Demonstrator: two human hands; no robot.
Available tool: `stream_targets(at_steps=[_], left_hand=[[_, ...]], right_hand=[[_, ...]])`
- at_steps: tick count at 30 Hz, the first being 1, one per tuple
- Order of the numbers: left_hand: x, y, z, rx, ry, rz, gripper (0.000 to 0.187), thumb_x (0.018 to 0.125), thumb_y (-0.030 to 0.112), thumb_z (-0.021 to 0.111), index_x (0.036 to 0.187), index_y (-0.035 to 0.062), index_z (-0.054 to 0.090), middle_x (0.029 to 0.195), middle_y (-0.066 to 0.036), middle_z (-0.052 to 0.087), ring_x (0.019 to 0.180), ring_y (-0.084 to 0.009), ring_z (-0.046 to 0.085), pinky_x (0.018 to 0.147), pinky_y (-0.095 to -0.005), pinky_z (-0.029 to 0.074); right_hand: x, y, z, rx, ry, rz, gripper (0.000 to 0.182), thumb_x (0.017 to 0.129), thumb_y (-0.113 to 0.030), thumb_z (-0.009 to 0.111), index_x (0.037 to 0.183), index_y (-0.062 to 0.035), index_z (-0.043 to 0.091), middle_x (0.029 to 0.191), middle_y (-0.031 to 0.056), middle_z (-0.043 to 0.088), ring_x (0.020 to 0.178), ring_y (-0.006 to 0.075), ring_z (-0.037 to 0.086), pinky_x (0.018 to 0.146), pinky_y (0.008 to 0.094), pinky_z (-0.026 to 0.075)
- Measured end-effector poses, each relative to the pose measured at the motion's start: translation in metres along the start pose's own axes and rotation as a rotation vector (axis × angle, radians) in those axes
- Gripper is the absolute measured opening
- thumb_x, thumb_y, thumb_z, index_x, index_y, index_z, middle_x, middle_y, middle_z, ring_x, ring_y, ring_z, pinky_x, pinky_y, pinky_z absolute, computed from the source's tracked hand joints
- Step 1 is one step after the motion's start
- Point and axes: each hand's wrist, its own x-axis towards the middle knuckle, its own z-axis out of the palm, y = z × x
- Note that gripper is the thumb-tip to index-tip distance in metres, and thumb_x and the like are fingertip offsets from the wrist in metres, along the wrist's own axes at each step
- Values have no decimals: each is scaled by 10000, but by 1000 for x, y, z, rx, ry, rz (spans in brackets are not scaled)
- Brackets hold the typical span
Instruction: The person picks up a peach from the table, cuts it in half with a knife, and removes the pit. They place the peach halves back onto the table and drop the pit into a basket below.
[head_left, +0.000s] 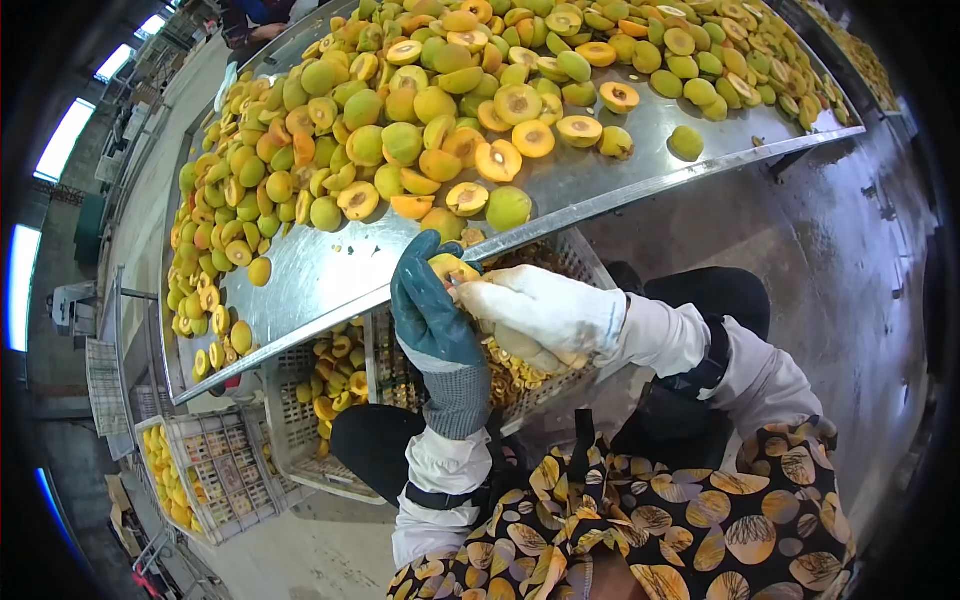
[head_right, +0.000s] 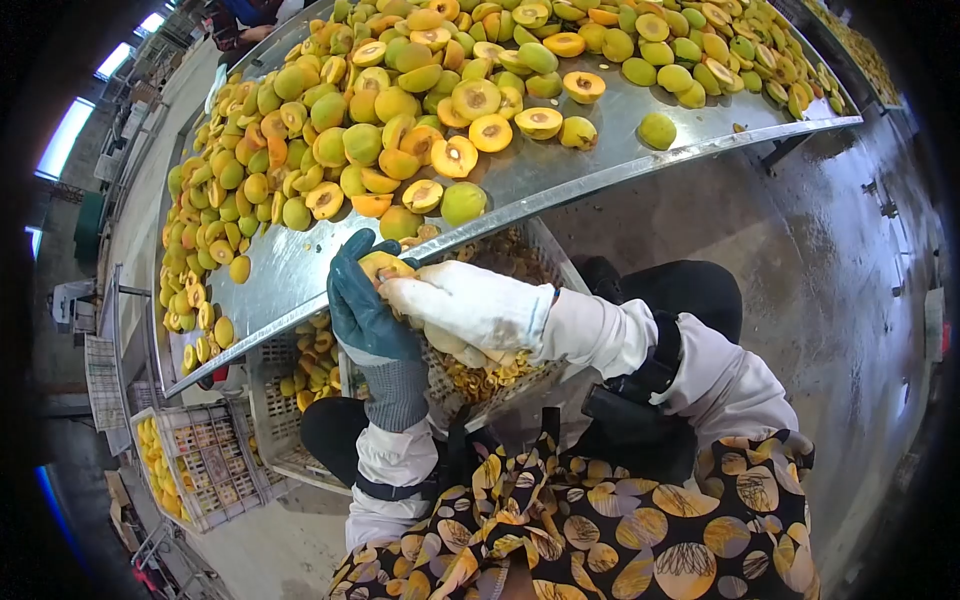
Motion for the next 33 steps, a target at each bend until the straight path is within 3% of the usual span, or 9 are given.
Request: stream_targets(at_steps=[4,6,10,13,16,17,20,26,33], left_hand=[[-1,-6,4,49,20,99,443,1096,347,365,1226,-15,585,1128,-133,644,1021,-211,630,924,-346,492],[2,-9,3,-61,-42,39,431,1095,331,372,1236,-20,577,1131,-137,645,1019,-215,625,924,-346,490],[0,-8,4,-189,-107,-42,404,1094,300,386,1254,-28,561,1128,-131,641,998,-216,617,919,-330,488],[-2,-2,5,-109,-80,36,400,1095,301,393,1256,-25,559,1118,-126,639,985,-202,618,907,-319,493],[3,-12,2,-20,-117,112,411,1094,317,396,1262,-23,554,1108,-126,637,980,-192,617,899,-316,496],[3,-4,4,-49,-133,66,418,1092,325,396,1263,-22,554,1109,-127,635,985,-190,616,899,-319,496],[1,3,11,-155,-96,-61,450,1095,345,360,1209,-32,578,1111,-145,657,1005,-231,646,903,-354,507],[5,-20,12,-41,-23,274,454,1095,349,363,1232,-28,576,1123,-142,660,969,-226,649,876,-343,520],[2,-6,1,-140,-99,101,433,1090,335,378,1210,-23,591,1105,-133,669,962,-224,648,876,-345,515]], right_hand=[[-3,4,-2,69,-54,8,582,1016,-537,411,874,-7,604,497,78,528,388,165,518,389,301,406],[24,36,0,-346,266,-500,564,1017,-523,413,876,-10,600,493,72,524,381,163,515,384,297,406],[-6,2,-3,-95,49,17,427,1043,-437,445,899,-47,541,551,17,496,415,117,472,389,278,355],[-9,6,-8,190,-97,30,420,1043,-422,439,900,-42,543,566,27,513,416,123,468,413,285,363],[-13,-5,0,-126,72,-92,421,1045,-422,436,895,-44,543,564,26,513,418,123,476,408,281,363],[20,41,-8,-526,328,-677,506,1032,-478,424,847,-37,589,532,67,553,439,170,556,448,305,431],[-9,1,-5,-175,78,-23,512,1034,-480,415,842,-37,584,531,69,542,432,173,544,444,313,415],[-17,-1,-2,331,-54,37,455,1017,-484,510,828,-71,537,493,9,448,337,123,402,335,271,307],[-13,3,-6,495,-159,129,505,995,-556,517,848,-73,513,503,-30,422,340,103,376,337,260,299]])
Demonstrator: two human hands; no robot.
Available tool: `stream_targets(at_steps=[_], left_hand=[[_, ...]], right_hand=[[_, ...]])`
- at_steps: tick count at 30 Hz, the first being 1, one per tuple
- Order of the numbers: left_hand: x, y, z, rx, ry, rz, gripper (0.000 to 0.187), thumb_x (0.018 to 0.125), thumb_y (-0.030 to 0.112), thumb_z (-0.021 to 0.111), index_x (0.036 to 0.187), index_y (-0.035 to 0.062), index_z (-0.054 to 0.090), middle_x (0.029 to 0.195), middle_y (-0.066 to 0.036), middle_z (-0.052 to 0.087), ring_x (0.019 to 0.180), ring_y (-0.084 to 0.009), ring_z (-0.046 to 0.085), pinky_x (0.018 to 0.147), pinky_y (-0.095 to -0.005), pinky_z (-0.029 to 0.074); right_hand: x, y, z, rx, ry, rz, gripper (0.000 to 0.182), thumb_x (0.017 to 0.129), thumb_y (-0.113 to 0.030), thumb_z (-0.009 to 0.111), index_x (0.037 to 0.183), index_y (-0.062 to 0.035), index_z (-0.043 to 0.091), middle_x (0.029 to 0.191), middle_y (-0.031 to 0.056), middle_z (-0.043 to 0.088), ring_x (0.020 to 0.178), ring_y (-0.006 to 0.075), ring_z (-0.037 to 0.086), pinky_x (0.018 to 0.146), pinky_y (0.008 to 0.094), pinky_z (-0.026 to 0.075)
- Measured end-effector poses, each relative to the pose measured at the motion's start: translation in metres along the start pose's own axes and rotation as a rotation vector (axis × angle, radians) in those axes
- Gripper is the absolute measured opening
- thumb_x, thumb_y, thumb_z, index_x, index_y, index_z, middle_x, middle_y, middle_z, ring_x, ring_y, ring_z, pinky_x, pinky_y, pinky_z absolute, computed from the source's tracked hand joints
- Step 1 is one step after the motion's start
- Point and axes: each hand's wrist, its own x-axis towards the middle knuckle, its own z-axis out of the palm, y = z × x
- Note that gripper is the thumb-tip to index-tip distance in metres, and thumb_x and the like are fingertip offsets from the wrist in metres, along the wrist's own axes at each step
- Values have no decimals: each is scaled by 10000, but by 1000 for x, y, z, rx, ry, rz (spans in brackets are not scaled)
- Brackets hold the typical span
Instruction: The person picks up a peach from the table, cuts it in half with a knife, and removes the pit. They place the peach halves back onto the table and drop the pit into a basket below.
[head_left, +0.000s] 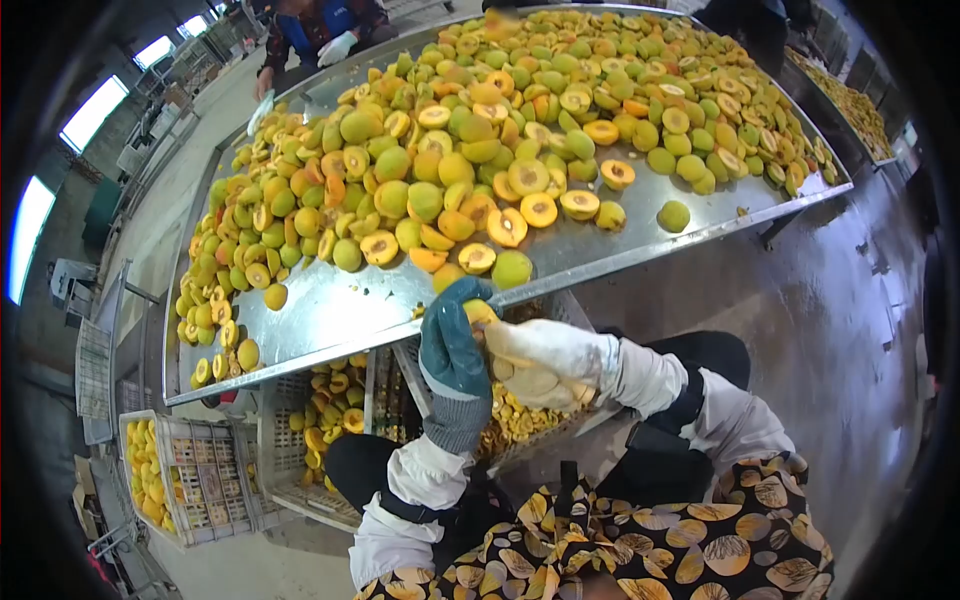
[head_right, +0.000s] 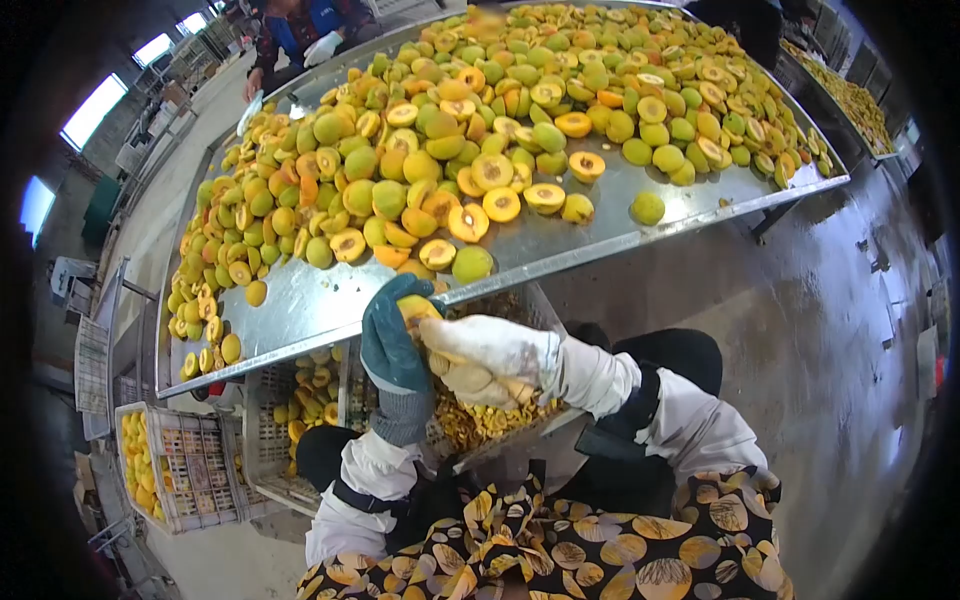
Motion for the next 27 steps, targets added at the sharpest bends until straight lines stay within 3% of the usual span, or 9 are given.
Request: stream_targets(at_steps=[5,9,11,13,15,17,21,23,27], left_hand=[[12,-17,-11,193,-122,284,391,1086,277,380,1197,-34,589,1109,-155,664,1008,-254,639,917,-362,500],[2,-17,-3,-61,-62,-67,396,1086,313,408,1221,-9,593,1121,-121,658,1014,-224,623,923,-346,493],[0,-15,-5,100,-80,53,404,1084,326,414,1222,-9,592,1113,-120,663,992,-211,628,907,-338,498],[0,-19,-5,-33,-84,8,401,1083,320,409,1205,-13,596,1083,-122,670,969,-217,637,899,-347,502],[10,-22,-10,43,-123,181,395,1083,304,394,1183,-18,600,1061,-129,676,945,-233,645,883,-359,510],[18,-11,-13,109,-165,312,399,1084,306,390,1176,-20,601,1061,-131,677,945,-237,645,879,-361,513],[12,-10,-8,-29,-154,46,455,1084,366,374,1180,-18,598,1078,-144,680,954,-236,648,884,-365,514],[8,-22,-6,-107,-148,85,513,1075,424,373,1179,-24,598,1084,-138,681,966,-222,643,886,-358,514],[16,-7,-9,73,-209,161,417,1078,336,373,1171,1,604,1035,-109,683,944,-231,649,876,-352,510]], right_hand=[[4,2,-6,6,-38,5,518,989,-572,519,832,-79,534,514,-25,424,360,108,388,335,264,302],[2,-3,10,-472,196,-94,549,1010,-566,447,739,-96,527,527,-24,397,371,109,377,330,273,296],[-4,-9,14,-463,208,-5,543,1001,-579,474,751,-100,521,533,-28,383,390,104,392,349,265,302],[4,2,-4,-55,-11,20,484,992,-569,520,861,-103,526,530,-46,398,381,82,364,345,243,283],[10,8,-15,191,-283,29,466,1007,-549,505,876,-102,519,521,-52,395,365,76,350,336,236,274],[8,7,-16,173,-275,9,458,1013,-534,502,867,-100,514,513,-52,387,357,77,354,329,235,273],[1,-1,2,6,-94,-30,449,1011,-521,515,859,-99,505,504,-54,383,341,80,361,306,230,275],[5,6,-12,246,-276,77,468,998,-549,524,844,-107,498,514,-57,388,356,74,353,319,229,272],[-5,-1,1,-183,-26,-78,510,989,-571,524,884,-72,530,521,-36,396,357,86,362,326,237,280]])
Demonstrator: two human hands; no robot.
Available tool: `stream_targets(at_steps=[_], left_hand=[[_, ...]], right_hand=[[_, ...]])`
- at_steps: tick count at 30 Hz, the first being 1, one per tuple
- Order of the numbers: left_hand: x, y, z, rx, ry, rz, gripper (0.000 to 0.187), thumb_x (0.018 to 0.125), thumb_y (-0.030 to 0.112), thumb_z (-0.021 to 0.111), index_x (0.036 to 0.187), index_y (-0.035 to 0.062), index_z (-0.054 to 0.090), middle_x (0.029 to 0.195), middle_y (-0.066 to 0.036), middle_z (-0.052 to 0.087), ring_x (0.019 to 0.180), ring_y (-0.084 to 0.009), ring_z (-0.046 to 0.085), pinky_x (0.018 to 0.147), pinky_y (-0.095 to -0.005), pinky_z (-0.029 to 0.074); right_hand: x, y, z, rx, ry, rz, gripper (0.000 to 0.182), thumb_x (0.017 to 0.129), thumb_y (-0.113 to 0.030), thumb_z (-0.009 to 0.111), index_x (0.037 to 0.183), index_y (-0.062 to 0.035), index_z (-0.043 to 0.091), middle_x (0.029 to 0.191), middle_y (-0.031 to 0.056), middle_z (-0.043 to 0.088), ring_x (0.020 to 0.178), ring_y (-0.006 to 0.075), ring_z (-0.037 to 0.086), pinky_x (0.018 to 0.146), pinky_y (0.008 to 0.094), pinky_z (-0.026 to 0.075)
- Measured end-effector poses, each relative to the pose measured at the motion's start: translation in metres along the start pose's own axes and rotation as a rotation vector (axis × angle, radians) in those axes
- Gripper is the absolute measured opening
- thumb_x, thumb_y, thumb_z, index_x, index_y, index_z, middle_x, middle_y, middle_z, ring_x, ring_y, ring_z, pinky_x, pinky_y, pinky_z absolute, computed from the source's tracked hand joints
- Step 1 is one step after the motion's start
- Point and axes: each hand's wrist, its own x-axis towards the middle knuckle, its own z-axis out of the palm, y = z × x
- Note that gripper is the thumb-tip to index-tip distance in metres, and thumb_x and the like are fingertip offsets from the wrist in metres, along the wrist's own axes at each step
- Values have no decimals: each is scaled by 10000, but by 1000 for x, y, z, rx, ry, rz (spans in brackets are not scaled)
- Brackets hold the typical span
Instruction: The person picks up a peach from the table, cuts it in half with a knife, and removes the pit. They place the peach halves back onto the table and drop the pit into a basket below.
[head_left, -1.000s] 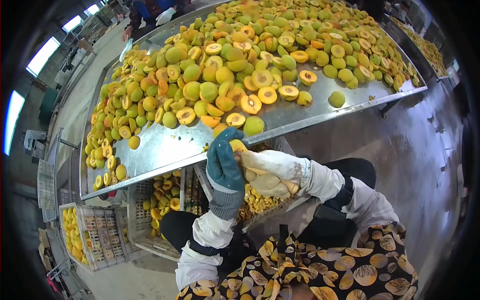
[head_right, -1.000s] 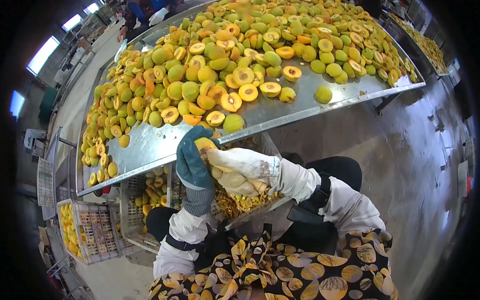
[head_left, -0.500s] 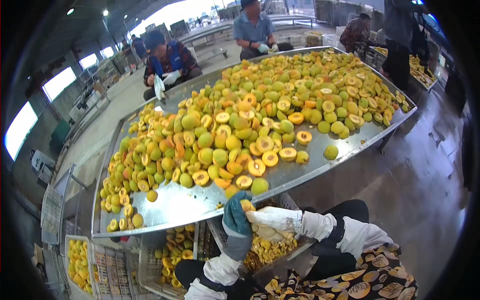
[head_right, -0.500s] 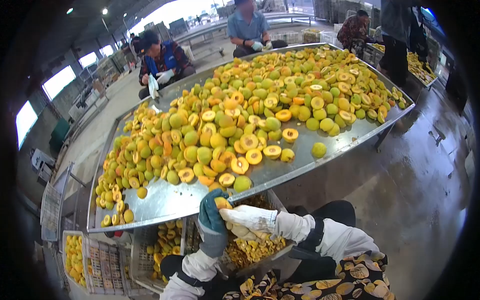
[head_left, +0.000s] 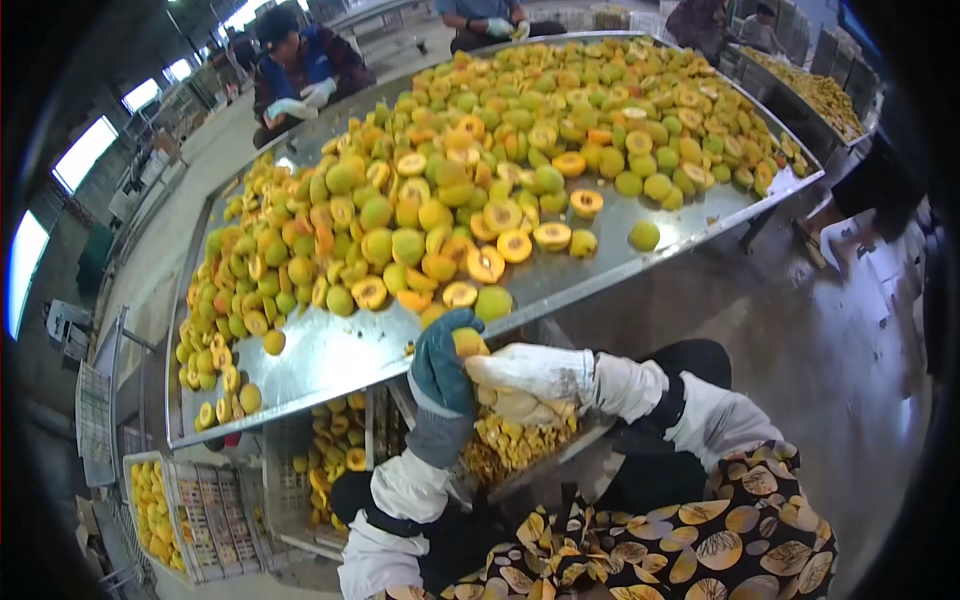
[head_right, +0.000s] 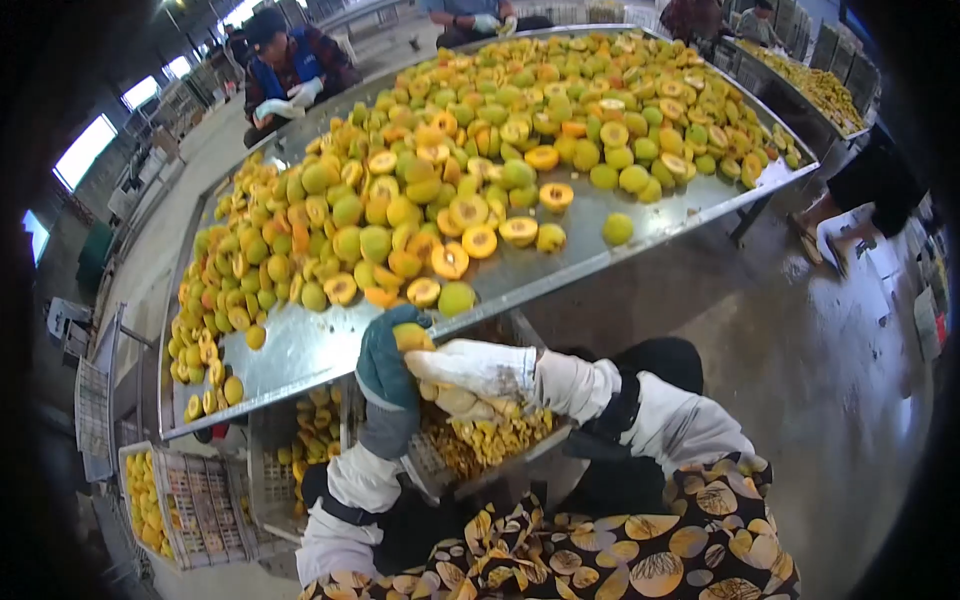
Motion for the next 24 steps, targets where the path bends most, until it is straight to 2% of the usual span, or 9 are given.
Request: stream_targets(at_steps=[6,8,11,15,18,19,20,22,24], left_hand=[[-3,-1,-9,-184,-150,-363,505,1098,401,322,1130,10,638,950,-79,682,870,-174,642,840,-305,506],[0,-1,-9,-145,-158,-303,457,1100,327,323,1095,-18,623,948,-126,667,870,-213,645,823,-336,508],[-5,-10,-13,-178,-176,-472,467,1100,329,319,1097,-17,632,933,-124,681,857,-217,656,814,-337,515],[-7,8,-22,-60,-124,-261,462,1098,325,319,1098,-4,642,943,-125,693,871,-215,669,805,-339,523],[-12,18,-32,122,-91,-252,488,1087,389,348,1111,3,647,954,-122,696,872,-202,669,795,-337,523],[-18,8,-41,115,6,-214,521,1067,452,384,1111,11,657,946,-110,698,859,-182,661,779,-333,519],[-24,5,-59,54,95,-338,542,1048,497,417,1100,19,667,933,-100,697,867,-164,648,780,-326,510],[-30,-13,-103,264,314,-428,482,1051,434,445,1077,20,690,896,-72,701,806,-170,634,747,-343,503],[-21,-15,-147,950,130,-568,329,999,344,560,1015,45,697,957,-167,712,840,-327,670,733,-387,508]], right_hand=[[1,-4,4,-583,226,12,623,991,-589,432,855,-1,582,542,53,534,408,164,520,394,300,401],[7,5,2,-618,261,-69,636,997,-600,418,838,-6,583,548,61,541,405,170,514,396,311,401],[26,30,-21,-1102,372,-608,603,1001,-589,437,881,-16,584,549,44,529,420,163,513,414,316,412],[15,13,-9,92,-94,178,504,999,-541,491,973,-46,578,550,5,495,483,138,539,487,299,468],[11,2,14,-643,228,-30,520,984,-546,515,916,-35,583,563,59,565,465,205,583,460,341,480],[22,14,2,-1291,381,-482,518,961,-542,541,891,-34,614,625,149,642,532,300,654,477,420,498],[22,22,-10,-1476,481,-350,496,932,-543,564,905,-56,657,700,199,678,668,351,699,551,476,525],[21,31,-20,-1669,544,-66,415,948,-487,552,894,-92,667,745,169,680,680,326,702,571,464,539],[16,49,-44,-2021,195,-414,209,941,-282,532,916,-153,695,900,107,649,767,294,694,592,418,557]])
